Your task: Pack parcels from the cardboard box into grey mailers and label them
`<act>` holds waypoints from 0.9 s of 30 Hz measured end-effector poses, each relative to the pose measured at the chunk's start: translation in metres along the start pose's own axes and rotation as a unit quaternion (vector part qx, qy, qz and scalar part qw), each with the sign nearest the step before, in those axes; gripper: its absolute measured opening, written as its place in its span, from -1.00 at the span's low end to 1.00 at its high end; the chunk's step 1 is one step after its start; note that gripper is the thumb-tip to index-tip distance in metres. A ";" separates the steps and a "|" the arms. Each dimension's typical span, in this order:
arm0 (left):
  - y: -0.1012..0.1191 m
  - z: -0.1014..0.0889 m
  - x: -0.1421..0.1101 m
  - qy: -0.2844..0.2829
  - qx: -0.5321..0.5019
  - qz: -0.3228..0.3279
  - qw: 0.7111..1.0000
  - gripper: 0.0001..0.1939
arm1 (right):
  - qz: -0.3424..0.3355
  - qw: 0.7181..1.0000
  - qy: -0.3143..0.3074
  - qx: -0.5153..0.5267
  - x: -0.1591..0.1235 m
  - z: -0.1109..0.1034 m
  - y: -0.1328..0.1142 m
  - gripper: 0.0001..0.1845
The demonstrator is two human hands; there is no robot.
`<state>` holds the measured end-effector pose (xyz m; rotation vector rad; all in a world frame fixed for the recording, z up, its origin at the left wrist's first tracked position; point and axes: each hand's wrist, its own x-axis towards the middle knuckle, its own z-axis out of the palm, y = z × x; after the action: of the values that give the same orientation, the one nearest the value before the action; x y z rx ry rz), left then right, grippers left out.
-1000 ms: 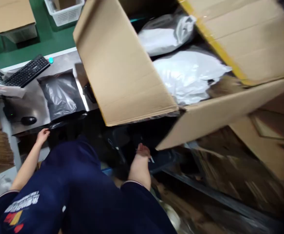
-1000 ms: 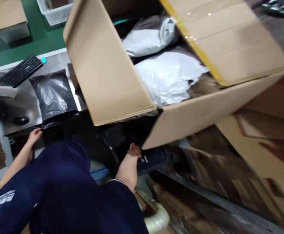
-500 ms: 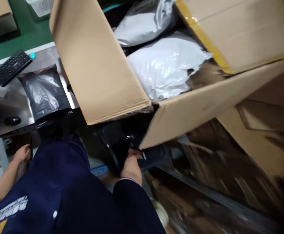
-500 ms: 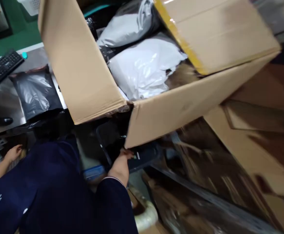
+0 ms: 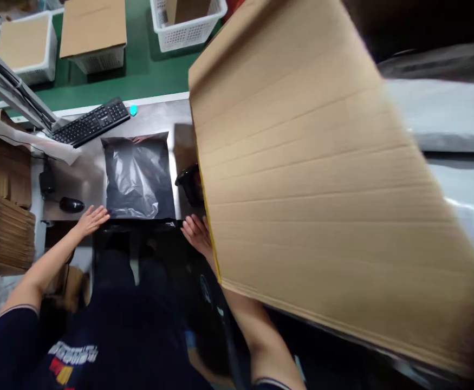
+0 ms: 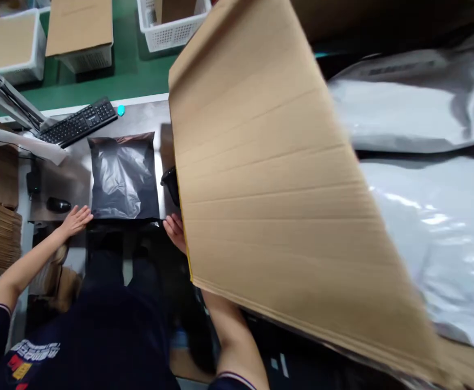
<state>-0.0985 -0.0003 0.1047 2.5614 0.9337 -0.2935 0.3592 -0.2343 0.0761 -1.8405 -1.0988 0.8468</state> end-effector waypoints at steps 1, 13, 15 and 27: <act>-0.003 0.004 0.007 -0.020 0.003 0.025 0.999 -0.43 | -0.032 0.997 -0.068 -0.020 0.022 0.006 0.000 -0.81; 0.008 -0.011 0.029 -0.068 -0.032 0.152 0.986 -0.32 | -0.190 0.914 -0.348 -0.083 0.088 0.017 0.010 -0.61; 0.012 -0.018 0.031 -0.086 -0.051 0.162 0.982 -0.32 | -0.229 0.899 -0.360 -0.098 0.088 0.016 0.009 -0.59; 0.053 -0.022 0.030 0.125 -0.490 -0.187 0.842 -0.39 | 0.018 0.988 -0.019 0.150 0.059 0.046 -0.020 -0.44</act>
<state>-0.0395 -0.0107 0.1303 1.4749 1.2486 0.3605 0.3363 -0.1605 0.0654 -1.6023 -0.9062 1.0136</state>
